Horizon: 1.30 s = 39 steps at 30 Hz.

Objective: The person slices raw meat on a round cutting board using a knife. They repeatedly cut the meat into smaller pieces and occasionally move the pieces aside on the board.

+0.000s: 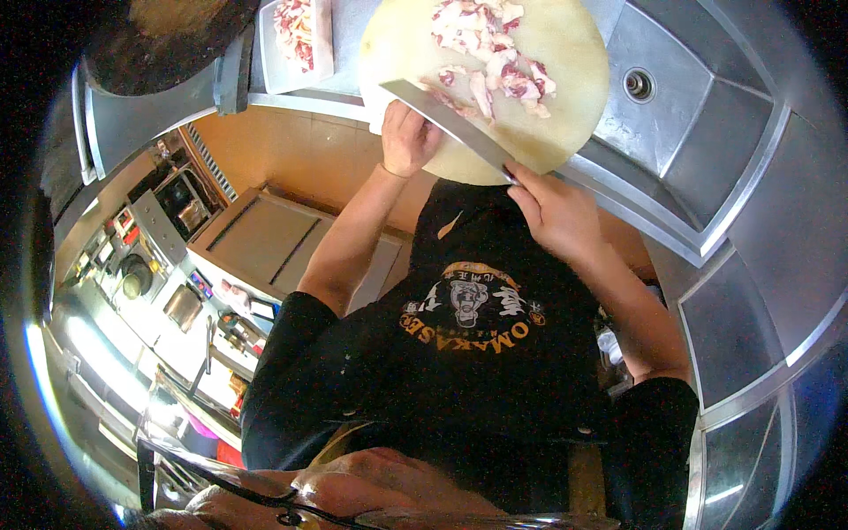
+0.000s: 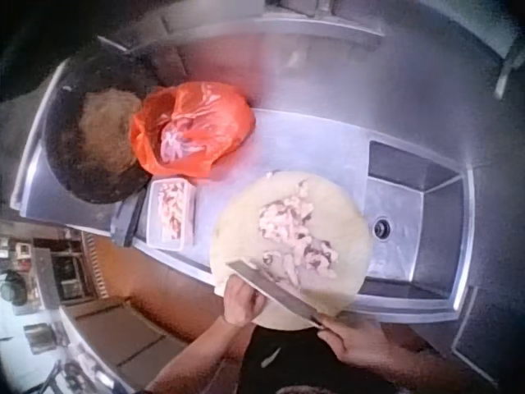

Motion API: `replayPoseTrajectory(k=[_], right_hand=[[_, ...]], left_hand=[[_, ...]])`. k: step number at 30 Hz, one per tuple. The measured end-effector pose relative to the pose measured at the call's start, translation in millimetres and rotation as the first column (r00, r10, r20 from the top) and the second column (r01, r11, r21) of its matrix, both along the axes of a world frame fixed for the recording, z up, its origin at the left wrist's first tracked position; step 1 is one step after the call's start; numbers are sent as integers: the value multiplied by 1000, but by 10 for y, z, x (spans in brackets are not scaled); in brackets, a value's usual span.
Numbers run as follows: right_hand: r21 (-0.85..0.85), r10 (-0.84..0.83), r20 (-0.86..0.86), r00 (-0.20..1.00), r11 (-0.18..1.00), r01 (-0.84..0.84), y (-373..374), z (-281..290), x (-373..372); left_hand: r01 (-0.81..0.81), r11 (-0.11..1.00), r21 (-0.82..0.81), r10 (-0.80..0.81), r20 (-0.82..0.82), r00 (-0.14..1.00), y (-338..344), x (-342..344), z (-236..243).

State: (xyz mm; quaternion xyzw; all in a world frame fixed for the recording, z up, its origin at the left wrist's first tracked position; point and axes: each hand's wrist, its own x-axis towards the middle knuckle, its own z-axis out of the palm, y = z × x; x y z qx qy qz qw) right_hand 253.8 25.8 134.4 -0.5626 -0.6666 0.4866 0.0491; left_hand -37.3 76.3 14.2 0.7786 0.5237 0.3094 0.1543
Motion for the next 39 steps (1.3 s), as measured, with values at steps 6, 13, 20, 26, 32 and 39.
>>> replayPoseTrajectory(k=[6,13,20,26,32,39], right_hand=[[-57,-35,10,999,998,36,-66,-93,-117],[-83,-26,-14,1000,996,25,432,-321,-623],[81,-39,-44,998,996,42,-88,-410,-174],[237,-134,-200,971,955,180,1181,-906,-1149],[232,-184,-176,967,947,222,468,-493,-428],[179,37,82,996,983,-51,-366,-64,46]], left_hand=[[40,998,39,-39,-19,999,49,-18,-40],[41,999,17,-40,-50,998,66,-5,-47],[29,1000,-2,-29,-32,999,26,-38,-58],[87,996,-5,-87,46,995,78,-11,-3],[-52,997,-57,61,186,981,-55,-26,96],[70,998,-7,-70,-36,997,-28,-132,-21]])
